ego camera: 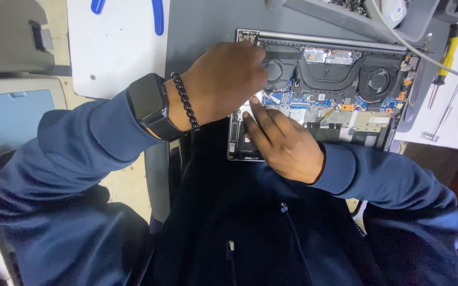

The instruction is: Repairing a laptop by unscrewing components and adjusting internal parts.

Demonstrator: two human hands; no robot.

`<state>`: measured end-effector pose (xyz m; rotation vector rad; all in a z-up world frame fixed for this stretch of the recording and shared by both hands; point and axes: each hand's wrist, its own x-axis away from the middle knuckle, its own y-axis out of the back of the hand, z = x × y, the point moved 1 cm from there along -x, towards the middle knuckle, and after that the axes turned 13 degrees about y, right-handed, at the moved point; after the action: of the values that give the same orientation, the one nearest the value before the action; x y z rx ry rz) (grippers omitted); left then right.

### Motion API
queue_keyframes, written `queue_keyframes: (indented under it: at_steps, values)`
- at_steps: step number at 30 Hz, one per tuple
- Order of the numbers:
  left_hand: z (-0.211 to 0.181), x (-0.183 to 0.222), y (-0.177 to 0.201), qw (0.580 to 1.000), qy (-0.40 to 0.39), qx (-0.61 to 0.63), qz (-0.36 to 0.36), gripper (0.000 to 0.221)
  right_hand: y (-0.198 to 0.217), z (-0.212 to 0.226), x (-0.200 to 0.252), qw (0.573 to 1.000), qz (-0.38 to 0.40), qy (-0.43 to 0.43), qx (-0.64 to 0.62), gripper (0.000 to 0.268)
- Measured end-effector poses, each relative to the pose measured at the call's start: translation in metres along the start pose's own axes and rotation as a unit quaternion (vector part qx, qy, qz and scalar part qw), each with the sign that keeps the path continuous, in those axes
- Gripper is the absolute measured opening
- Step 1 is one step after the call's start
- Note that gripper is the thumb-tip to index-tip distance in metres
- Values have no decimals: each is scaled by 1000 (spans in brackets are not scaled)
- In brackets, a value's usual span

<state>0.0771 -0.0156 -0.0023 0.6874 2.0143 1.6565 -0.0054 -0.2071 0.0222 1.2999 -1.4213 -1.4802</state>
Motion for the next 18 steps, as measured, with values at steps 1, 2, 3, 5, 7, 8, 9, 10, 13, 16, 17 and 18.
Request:
queue_keyframes:
  at_steps: [1,2,3,5,7,8,9,10,13,16,17,18]
  values:
    - [-1,0,0,1000,-1,-2,-3,28,0,-1,-1,1000,-1,0,4,33]
    - [-1,-2,0,1000,12,12,6,23,0,-1,-1,1000,-8,9,-13,31]
    - [-2,-4,0,999,26,25,14,20,0,-2,-1,999,-15,17,-30,28]
    - [-3,-8,0,999,31,21,37,24,-2,-3,1,999,-18,27,-26,29]
    - [-6,-13,4,997,37,16,63,30,-5,-4,4,999,-21,35,-26,29]
    - [-7,-16,10,998,30,6,62,24,-6,-5,5,999,-12,46,-24,29]
    - [-9,-18,15,998,22,-4,62,20,-8,-5,6,998,-3,57,-21,30]
    - [-11,-18,14,998,21,-5,62,20,-8,-6,5,998,-4,56,-20,30]
    - [-18,-20,12,996,9,-25,81,27,-9,-4,6,996,-16,87,29,21]
    - [-23,-23,17,992,20,-39,114,28,-14,-4,8,997,-13,80,15,28]
    - [-25,-23,18,991,24,-34,125,23,-14,-4,7,994,-15,99,54,25]
    - [-26,-23,18,990,28,-28,137,20,-14,-4,5,989,-17,116,92,24]
